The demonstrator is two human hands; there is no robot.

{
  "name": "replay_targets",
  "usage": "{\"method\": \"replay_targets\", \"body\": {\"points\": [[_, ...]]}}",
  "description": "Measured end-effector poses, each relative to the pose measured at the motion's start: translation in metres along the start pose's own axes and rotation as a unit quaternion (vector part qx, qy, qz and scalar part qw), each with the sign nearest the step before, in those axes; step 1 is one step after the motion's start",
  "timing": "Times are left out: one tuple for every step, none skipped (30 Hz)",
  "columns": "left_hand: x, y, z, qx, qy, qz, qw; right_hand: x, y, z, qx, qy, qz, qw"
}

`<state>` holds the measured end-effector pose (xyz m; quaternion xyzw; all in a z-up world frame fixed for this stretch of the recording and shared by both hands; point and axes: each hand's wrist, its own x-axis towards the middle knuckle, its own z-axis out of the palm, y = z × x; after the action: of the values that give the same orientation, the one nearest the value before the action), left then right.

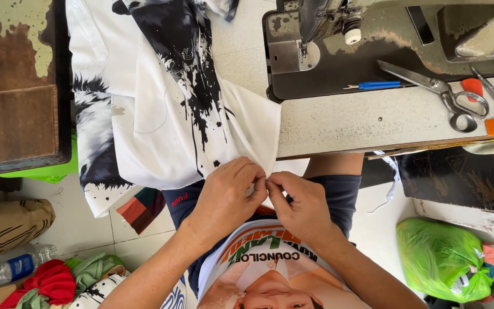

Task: Measuring a printed garment and then repairing a seam using hand-sewing techniques.

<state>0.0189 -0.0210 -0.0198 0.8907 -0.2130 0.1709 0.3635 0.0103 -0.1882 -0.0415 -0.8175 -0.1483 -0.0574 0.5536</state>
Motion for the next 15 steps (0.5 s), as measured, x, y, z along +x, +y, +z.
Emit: {"method": "replay_targets", "body": {"points": [[0.002, 0.0, 0.0, 0.0, 0.0, 0.0, 1.0, 0.001, -0.001, -0.001, 0.0, 0.0, 0.0, 1.0], [0.003, -0.001, 0.0, -0.009, 0.008, -0.006, 1.0, 0.003, -0.002, -0.002, 0.009, 0.001, 0.006, 1.0], [0.006, -0.001, 0.0, -0.017, 0.017, -0.011, 1.0, 0.005, -0.003, -0.003, 0.017, 0.004, 0.01, 1.0], [0.005, -0.004, 0.0, -0.016, 0.017, -0.01, 1.0, 0.004, -0.003, -0.001, 0.017, 0.005, 0.01, 1.0], [0.006, -0.008, -0.001, -0.07, 0.042, -0.057, 0.995, 0.004, -0.004, 0.0, 0.074, 0.001, 0.047, 0.996], [0.007, -0.011, -0.002, -0.123, 0.066, -0.103, 0.985, 0.004, -0.005, 0.001, 0.13, -0.003, 0.085, 0.988], [0.009, -0.007, -0.006, -0.122, 0.066, -0.102, 0.985, 0.006, -0.004, 0.001, 0.13, -0.003, 0.083, 0.988], [0.011, -0.003, -0.01, -0.185, 0.061, -0.127, 0.972, 0.008, -0.004, 0.001, 0.152, -0.011, 0.104, 0.983], [0.013, 0.001, -0.014, -0.248, 0.054, -0.154, 0.955, 0.008, -0.003, 0.001, 0.175, -0.019, 0.127, 0.976], [0.013, 0.003, -0.015, -0.248, 0.053, -0.154, 0.955, 0.011, -0.006, -0.001, 0.175, -0.018, 0.127, 0.976], [0.014, 0.006, -0.016, -0.292, 0.021, -0.145, 0.945, 0.013, -0.007, -0.002, 0.184, -0.033, 0.135, 0.973], [0.015, 0.008, -0.018, -0.335, -0.011, -0.137, 0.932, 0.016, -0.009, -0.003, 0.194, -0.047, 0.143, 0.969], [0.014, 0.0, -0.014, -0.335, -0.01, -0.139, 0.932, 0.014, -0.004, -0.003, 0.195, -0.048, 0.144, 0.969], [0.013, -0.008, -0.011, -0.28, -0.05, -0.081, 0.955, 0.012, 0.001, -0.002, 0.188, -0.059, 0.137, 0.971], [0.014, -0.017, -0.007, -0.221, -0.089, -0.02, 0.971, 0.011, 0.007, -0.002, 0.181, -0.069, 0.128, 0.973]]}}
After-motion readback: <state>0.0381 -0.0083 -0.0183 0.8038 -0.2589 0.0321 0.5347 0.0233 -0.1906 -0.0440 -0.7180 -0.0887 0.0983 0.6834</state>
